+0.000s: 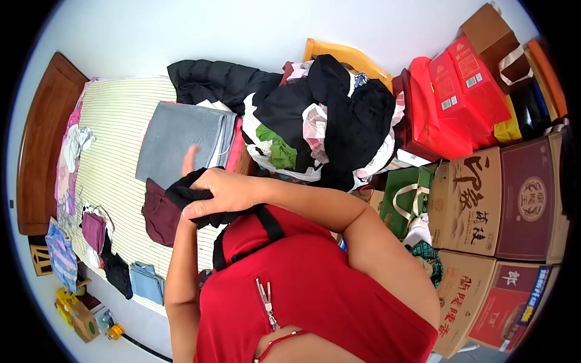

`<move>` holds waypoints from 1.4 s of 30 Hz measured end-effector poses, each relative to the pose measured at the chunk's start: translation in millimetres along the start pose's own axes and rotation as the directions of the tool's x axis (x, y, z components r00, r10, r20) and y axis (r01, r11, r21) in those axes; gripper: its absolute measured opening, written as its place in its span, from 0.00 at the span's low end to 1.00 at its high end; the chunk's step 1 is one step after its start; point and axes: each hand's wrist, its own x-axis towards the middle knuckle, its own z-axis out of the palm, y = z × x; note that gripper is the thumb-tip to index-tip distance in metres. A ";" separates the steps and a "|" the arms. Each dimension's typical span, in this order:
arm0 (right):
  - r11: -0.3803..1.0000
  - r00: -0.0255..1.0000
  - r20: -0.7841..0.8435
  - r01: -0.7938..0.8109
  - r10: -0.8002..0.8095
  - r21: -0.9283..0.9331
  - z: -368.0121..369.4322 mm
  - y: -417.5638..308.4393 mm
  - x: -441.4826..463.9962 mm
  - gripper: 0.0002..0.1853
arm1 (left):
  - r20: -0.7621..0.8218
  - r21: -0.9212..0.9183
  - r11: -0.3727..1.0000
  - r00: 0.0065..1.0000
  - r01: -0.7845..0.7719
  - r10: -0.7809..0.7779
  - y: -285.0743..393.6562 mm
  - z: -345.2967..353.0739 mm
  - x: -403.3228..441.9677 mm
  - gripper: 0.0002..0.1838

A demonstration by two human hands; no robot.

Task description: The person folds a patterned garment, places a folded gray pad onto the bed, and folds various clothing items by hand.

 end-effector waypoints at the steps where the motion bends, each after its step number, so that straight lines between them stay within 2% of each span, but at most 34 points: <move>1: 0.998 0.997 0.070 -0.034 0.037 -0.044 -0.3 1.1 0.4 0.27 | 0.087 -0.076 0.995 0.995 0.058 -0.052 -7.5 -3.5 -1.5 0.33; 2: 0.992 0.993 0.091 -0.071 0.080 -0.103 -1.7 -2.2 -0.7 0.26 | 0.176 -0.145 0.982 0.980 0.122 -0.096 -14.1 -7.8 -3.2 0.31; 5: 0.996 0.985 -0.151 0.082 -0.086 -0.036 -0.3 8.1 0.6 0.25 | 0.439 -0.304 0.892 0.880 0.335 -0.181 -23.8 -20.1 -11.5 0.27; 6: 0.998 0.994 -0.109 -0.024 0.018 -0.052 -7.7 3.5 -1.3 0.22 | 0.244 -0.172 0.934 0.932 0.312 -0.266 6.3 -24.4 -14.7 0.21; 7: 0.993 0.988 -0.120 -0.102 0.095 -0.056 -13.0 1.0 -2.9 0.22 | 0.199 -0.350 0.803 0.876 0.482 -0.439 34.0 -26.9 -7.7 0.23; 9: 0.984 0.983 -0.090 -0.168 0.162 -0.062 -19.8 -5.6 -5.5 0.22 | 0.322 -0.577 0.681 0.892 0.451 -0.317 45.4 -38.7 -11.5 0.26; 11: 0.994 0.995 -0.075 -0.069 0.063 -0.080 -15.0 3.4 -4.5 0.21 | 0.367 -0.640 0.621 0.890 0.452 -0.271 74.8 -41.6 -7.7 0.31; 12: 0.996 0.998 -0.068 -0.020 0.014 -0.088 -10.3 7.3 -3.6 0.21 | 0.403 -0.625 0.598 0.864 0.502 -0.303 57.2 -49.3 -13.8 0.35; 13: 0.996 0.985 -0.157 0.058 -0.069 -0.071 -2.5 7.2 -2.9 0.26 | 0.418 -0.605 0.599 0.849 0.525 -0.322 55.2 -51.5 -12.9 0.39; 15: 0.995 0.976 -0.198 0.080 -0.090 -0.058 0.1 4.3 -1.3 0.27 | 0.445 -0.757 0.431 0.870 0.492 -0.211 49.5 -51.0 -11.8 0.42; 17: 0.998 0.986 -0.166 -0.033 0.025 -0.050 -8.0 -8.9 -3.5 0.26 | 0.460 -0.794 0.379 0.877 0.476 -0.139 34.8 -57.9 -13.2 0.40; 18: 0.995 0.986 -0.149 -0.088 0.080 -0.046 -11.3 -13.4 -4.9 0.26 | 0.427 -0.810 0.345 0.880 0.474 -0.207 29.9 -61.3 -17.2 0.39; 19: 0.998 0.986 -0.159 -0.051 0.047 -0.021 -12.0 -14.4 -5.8 0.24 | 0.393 -0.826 0.313 0.877 0.468 -0.275 24.0 -64.4 -21.0 0.37; 20: 1.000 0.986 -0.167 -0.014 0.014 0.003 -12.6 -15.1 -6.2 0.23 | 0.383 -0.797 0.410 0.896 0.444 -0.226 17.9 -67.2 -19.9 0.34; 21: 0.999 0.984 -0.176 0.025 -0.020 0.025 -13.2 -15.7 -6.7 0.22 | 0.364 -0.675 0.553 0.873 0.488 -0.326 39.1 -63.3 -12.8 0.31; 23: 0.998 0.974 -0.218 0.067 -0.066 -0.002 -14.8 -15.4 -7.9 0.20 | 0.509 -0.431 0.763 0.828 0.482 -0.235 40.3 -74.1 -8.4 0.24; 25: 0.993 0.950 -0.289 0.113 -0.121 -0.041 -18.4 -14.1 -7.6 0.18 | 0.571 -0.206 0.825 0.749 0.526 -0.335 36.6 -81.9 -9.3 0.19; 26: 0.993 0.937 -0.333 0.120 -0.108 0.016 -20.1 -13.7 -6.9 0.16 | 0.590 -0.088 0.839 0.707 0.536 -0.390 36.0 -83.9 -9.9 0.17; 27: 0.988 0.916 -0.389 0.136 -0.097 0.074 -22.4 -10.1 -4.6 0.14 | 0.538 -0.091 0.854 0.747 0.512 -0.391 35.3 -82.6 -10.2 0.15; 29: 0.992 0.880 -0.465 0.124 -0.095 0.033 -31.7 -11.9 -5.2 0.13 | 0.425 -0.089 0.880 0.817 0.466 -0.390 30.9 -78.6 -12.6 0.12; 30: 0.994 0.873 -0.475 0.104 -0.113 -0.045 -38.0 -15.2 -7.4 0.13 | 0.244 -0.061 0.921 0.901 0.385 -0.360 28.4 -78.6 -11.5 0.11; 31: 0.993 0.898 -0.429 0.053 -0.095 -0.109 -47.3 -9.8 -7.8 0.12 | 0.115 -0.034 0.919 0.915 0.392 -0.386 6.2 -88.4 -11.6 0.09; 33: 0.968 0.938 -0.333 0.013 -0.099 -0.251 -62.4 -10.3 -8.3 0.12 | -0.211 0.364 0.860 0.931 0.357 -0.297 -24.8 -115.4 -5.1 0.11; 35: 0.941 0.897 -0.387 0.083 -0.214 -0.327 -73.9 4.2 -1.4 0.11 | -0.429 0.616 0.721 0.903 0.318 -0.032 6.3 -123.2 9.6 0.13; 37: 0.799 0.882 -0.402 -0.052 -0.244 -0.600 -93.4 2.1 4.9 0.10 | -0.467 0.695 0.697 0.847 0.173 0.255 28.0 -127.9 28.0 0.15; 39: 0.541 0.839 -0.454 -0.243 -0.299 -0.805 -103.2 -15.7 14.3 0.09 | -0.484 0.752 0.626 0.817 0.205 0.314 39.6 -136.0 46.8 0.15; 41: 0.315 0.748 -0.352 -0.200 -0.562 -0.928 -123.0 -9.2 29.1 0.06 | -0.479 0.796 0.570 0.787 0.204 0.388 29.8 -149.7 62.4 0.12; 42: 0.257 0.728 -0.333 -0.218 -0.600 -0.941 -128.7 -12.3 34.6 0.06 | -0.561 0.712 0.606 0.807 0.355 0.186 36.0 -150.4 69.6 0.12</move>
